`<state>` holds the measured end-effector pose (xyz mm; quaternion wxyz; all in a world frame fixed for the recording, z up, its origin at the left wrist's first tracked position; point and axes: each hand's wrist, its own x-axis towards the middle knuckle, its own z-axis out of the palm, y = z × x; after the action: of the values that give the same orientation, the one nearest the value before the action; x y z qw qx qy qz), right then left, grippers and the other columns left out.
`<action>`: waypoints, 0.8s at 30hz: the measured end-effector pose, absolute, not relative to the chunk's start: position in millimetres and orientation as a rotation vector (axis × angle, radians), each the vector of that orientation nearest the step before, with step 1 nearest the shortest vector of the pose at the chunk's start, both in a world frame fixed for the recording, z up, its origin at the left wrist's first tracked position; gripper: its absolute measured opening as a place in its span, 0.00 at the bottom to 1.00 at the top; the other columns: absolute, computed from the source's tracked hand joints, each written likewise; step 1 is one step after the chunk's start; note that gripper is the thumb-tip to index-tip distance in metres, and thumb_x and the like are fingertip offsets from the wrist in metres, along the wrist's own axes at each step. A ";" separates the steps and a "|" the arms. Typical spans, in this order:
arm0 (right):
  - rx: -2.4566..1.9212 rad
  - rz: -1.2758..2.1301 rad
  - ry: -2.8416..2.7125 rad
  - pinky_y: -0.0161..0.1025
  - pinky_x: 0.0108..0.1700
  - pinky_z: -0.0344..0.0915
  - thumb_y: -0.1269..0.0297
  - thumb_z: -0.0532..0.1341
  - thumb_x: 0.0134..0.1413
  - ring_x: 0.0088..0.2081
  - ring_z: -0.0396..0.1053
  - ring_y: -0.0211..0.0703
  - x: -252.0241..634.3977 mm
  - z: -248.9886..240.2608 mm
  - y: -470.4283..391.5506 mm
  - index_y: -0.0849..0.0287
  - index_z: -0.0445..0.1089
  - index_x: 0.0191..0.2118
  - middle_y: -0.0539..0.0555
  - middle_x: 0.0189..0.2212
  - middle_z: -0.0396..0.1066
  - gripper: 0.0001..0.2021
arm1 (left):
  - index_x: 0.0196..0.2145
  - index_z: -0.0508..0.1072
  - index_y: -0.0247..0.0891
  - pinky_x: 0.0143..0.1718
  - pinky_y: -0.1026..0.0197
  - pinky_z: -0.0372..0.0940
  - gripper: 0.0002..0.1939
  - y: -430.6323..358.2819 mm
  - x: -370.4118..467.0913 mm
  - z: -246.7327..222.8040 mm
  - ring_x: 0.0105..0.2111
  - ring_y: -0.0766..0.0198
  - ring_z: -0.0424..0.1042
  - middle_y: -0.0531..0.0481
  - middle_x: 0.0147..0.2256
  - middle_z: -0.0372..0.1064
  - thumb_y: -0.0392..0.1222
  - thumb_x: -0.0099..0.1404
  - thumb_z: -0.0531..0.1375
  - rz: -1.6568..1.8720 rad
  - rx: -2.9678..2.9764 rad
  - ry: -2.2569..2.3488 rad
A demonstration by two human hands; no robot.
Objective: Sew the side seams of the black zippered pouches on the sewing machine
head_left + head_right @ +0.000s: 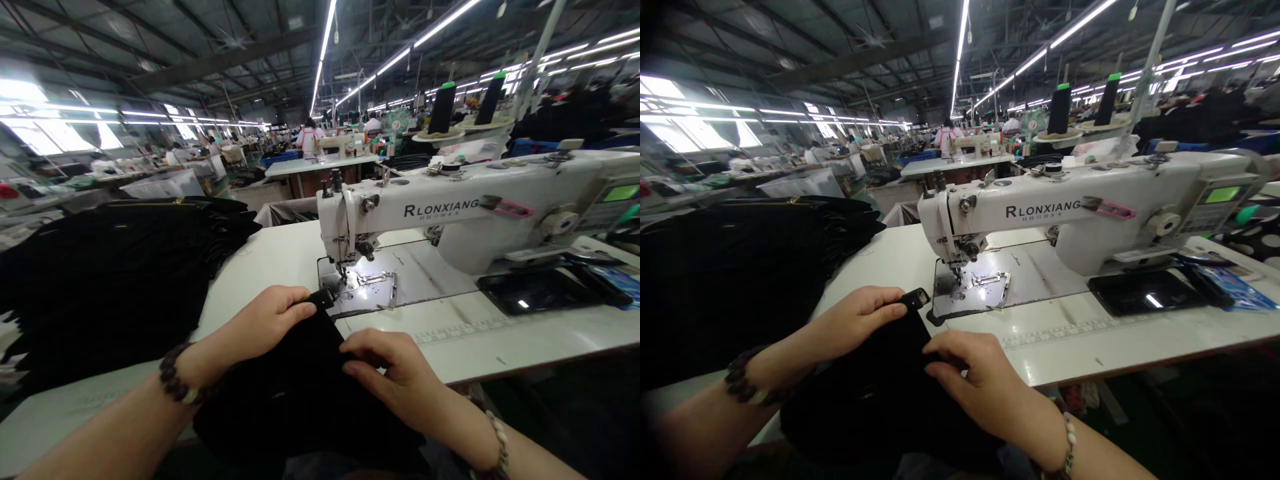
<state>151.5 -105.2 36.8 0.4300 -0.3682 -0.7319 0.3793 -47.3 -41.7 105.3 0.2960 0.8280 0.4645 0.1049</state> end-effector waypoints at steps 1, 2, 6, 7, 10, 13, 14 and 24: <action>-0.824 0.898 -1.936 0.29 0.31 0.61 0.72 0.55 0.53 0.27 0.64 0.32 156.5 40.5 -104.8 0.59 0.67 0.35 0.48 0.26 0.68 0.05 | 0.25 0.65 0.35 0.29 0.65 0.58 0.16 -40.7 -48.1 106.1 0.26 0.64 0.62 0.54 0.23 0.62 0.48 0.61 0.48 0.268 2.208 1.212; -0.735 0.861 -2.054 0.29 0.34 0.62 0.75 0.53 0.54 0.31 0.66 0.33 162.0 45.0 -104.1 0.59 0.68 0.38 0.50 0.30 0.71 0.09 | 0.25 0.66 0.35 0.29 0.65 0.58 0.15 -39.5 -48.8 106.9 0.26 0.64 0.62 0.54 0.23 0.62 0.47 0.61 0.48 0.254 2.206 1.189; -0.523 0.582 -2.520 0.31 0.41 0.63 0.80 0.47 0.55 0.40 0.67 0.36 178.1 63.3 -97.3 0.64 0.59 0.53 0.56 0.43 0.69 0.20 | 0.27 0.67 0.34 0.30 0.65 0.58 0.16 -32.5 -49.9 108.2 0.27 0.65 0.62 0.54 0.25 0.64 0.48 0.62 0.48 0.197 2.146 1.115; -0.485 0.430 -2.602 0.33 0.39 0.64 0.79 0.47 0.56 0.39 0.67 0.38 178.9 66.2 -95.0 0.67 0.59 0.53 0.58 0.41 0.69 0.19 | 0.28 0.68 0.34 0.30 0.65 0.58 0.16 -30.4 -49.3 107.7 0.27 0.64 0.63 0.54 0.25 0.64 0.48 0.62 0.48 0.188 2.122 1.098; -0.329 -0.035 -2.656 0.36 0.27 0.62 0.75 0.47 0.58 0.27 0.64 0.40 174.3 67.2 -89.5 0.73 0.66 0.43 0.56 0.27 0.69 0.13 | 0.30 0.69 0.34 0.32 0.65 0.59 0.15 -24.4 -45.6 104.3 0.29 0.64 0.63 0.53 0.27 0.65 0.47 0.62 0.49 0.173 2.064 1.049; -0.244 -0.192 -2.604 0.36 0.19 0.55 0.76 0.48 0.56 0.19 0.57 0.37 168.9 59.2 -88.3 0.72 0.68 0.35 0.52 0.19 0.64 0.12 | 0.30 0.69 0.33 0.32 0.65 0.58 0.15 -20.6 -41.2 98.5 0.29 0.63 0.63 0.53 0.27 0.66 0.46 0.62 0.49 0.128 2.022 1.004; -0.250 -0.177 -2.597 0.36 0.18 0.54 0.74 0.48 0.57 0.18 0.56 0.36 168.6 55.4 -89.0 0.72 0.68 0.35 0.51 0.19 0.64 0.12 | 0.30 0.69 0.33 0.31 0.66 0.58 0.14 -19.7 -40.1 96.0 0.29 0.64 0.63 0.53 0.27 0.65 0.46 0.62 0.50 0.109 2.005 0.993; -0.250 -0.245 -2.833 0.37 0.16 0.49 0.70 0.51 0.54 0.18 0.58 0.37 154.2 33.5 -65.8 0.61 0.64 0.27 0.54 0.26 0.68 0.08 | 0.25 0.70 0.36 0.27 0.68 0.58 0.12 6.0 -45.0 51.6 0.25 0.65 0.66 0.54 0.23 0.68 0.44 0.59 0.52 0.009 2.162 1.301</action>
<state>154.2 -65.8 33.5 0.1428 -0.0868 -0.9823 -0.0850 -45.0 6.0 51.6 0.3044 0.8162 0.4911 0.0034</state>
